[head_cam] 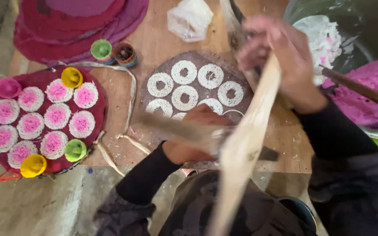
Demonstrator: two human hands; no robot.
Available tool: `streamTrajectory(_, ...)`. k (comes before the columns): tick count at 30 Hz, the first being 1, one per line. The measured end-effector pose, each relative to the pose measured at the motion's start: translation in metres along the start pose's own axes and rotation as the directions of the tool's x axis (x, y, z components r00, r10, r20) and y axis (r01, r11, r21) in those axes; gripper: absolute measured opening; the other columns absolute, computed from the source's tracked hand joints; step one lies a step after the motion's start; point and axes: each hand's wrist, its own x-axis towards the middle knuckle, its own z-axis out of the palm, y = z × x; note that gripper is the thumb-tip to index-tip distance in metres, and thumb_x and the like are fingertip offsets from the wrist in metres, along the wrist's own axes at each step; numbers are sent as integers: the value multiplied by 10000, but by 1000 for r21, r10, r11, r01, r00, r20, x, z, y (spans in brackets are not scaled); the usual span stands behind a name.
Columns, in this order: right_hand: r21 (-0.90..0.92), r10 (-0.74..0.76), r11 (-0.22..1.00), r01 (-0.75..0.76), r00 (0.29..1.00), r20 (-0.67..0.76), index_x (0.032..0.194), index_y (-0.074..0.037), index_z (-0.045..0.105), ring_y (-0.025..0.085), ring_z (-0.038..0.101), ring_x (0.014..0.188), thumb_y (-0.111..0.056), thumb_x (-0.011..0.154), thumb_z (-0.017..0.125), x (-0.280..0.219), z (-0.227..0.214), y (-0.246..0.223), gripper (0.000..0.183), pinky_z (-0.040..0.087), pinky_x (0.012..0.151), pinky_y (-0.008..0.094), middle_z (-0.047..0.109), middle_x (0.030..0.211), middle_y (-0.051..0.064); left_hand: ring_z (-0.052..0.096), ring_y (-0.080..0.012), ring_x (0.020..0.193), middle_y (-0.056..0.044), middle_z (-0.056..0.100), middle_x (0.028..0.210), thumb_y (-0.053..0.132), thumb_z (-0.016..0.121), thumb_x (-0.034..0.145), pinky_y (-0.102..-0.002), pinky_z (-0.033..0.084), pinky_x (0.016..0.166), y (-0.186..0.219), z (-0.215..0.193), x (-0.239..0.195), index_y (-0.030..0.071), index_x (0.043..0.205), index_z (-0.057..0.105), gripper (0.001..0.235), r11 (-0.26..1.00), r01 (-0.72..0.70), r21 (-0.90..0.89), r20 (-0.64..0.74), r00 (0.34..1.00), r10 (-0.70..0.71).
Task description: The person uses a wooden manual extruder to form ring-shaped patterns of white dough on a board and moves shaped pieces to a tray. They also use a spatula to handle dough in a large basin.
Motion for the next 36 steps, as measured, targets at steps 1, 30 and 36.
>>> streamTrajectory(1,141,28,990,-23,999,-35,1431,-5,481,228,706,752,-395,1213,411,11,9,-6,452,585,665,338,706,941,153,720,-251,946,-40,735,1103,360,762,723,-434,481,891,3,-4,10,152,1021,683,372,997,-52,63,18,999,51)
streamTrajectory(30,-309,-415,849,429,903,112,783,-142,398,205,613,587,85,833,638,-67,13,-81,334,496,547,356,558,686,39,655,-388,652,-203,638,648,377,811,639,-470,531,612,-51,-23,10,16,659,701,378,921,381,83,553,751,-361)
streamTrajectory(36,23,-111,993,117,975,-191,873,-133,473,223,634,684,-77,852,652,-59,-19,-37,189,511,628,371,600,780,52,711,-330,851,-139,716,967,501,839,721,-456,560,742,-44,4,9,97,1112,729,573,951,271,-148,193,951,-241)
